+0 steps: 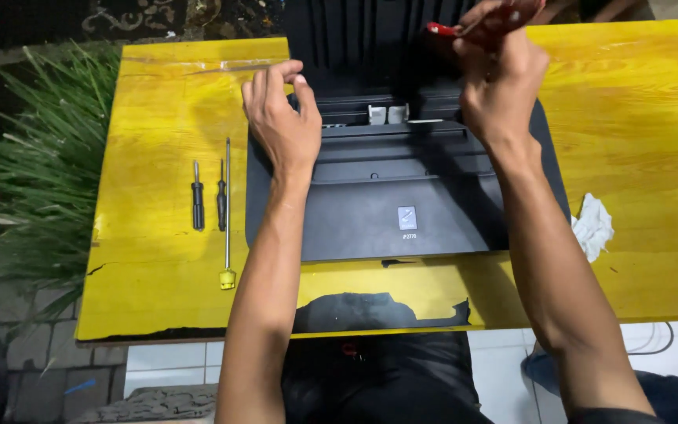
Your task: Cleaning the exterior and interior of a printer using a paintbrush to remove dust and debris.
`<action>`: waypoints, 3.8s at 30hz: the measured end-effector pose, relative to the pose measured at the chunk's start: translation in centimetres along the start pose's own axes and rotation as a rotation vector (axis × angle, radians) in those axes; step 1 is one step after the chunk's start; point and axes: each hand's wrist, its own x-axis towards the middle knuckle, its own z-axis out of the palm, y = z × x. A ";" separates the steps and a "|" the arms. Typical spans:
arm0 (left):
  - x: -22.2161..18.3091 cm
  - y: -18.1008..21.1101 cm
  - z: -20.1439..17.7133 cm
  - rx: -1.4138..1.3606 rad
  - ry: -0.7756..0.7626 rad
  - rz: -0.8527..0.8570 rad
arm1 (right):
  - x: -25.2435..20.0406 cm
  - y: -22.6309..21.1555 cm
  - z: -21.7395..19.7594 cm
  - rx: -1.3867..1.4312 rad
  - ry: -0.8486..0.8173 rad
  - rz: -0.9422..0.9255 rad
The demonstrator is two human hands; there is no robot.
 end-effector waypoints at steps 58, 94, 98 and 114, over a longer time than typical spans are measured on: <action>-2.3 -5.4 2.7 -0.352 -0.467 -0.428 | -6.4 -2.2 -4.8 -0.122 0.125 0.177; 1.2 -7.3 -1.2 -0.867 -0.486 -0.769 | -3.9 -14.8 6.0 0.421 -0.199 0.637; 2.1 -7.5 -5.0 -1.004 -0.160 -0.868 | -2.9 -13.3 7.5 0.519 0.014 0.543; 3.7 -7.7 -3.2 -0.681 -0.360 -0.621 | -3.2 -11.9 -5.1 0.610 -0.770 0.014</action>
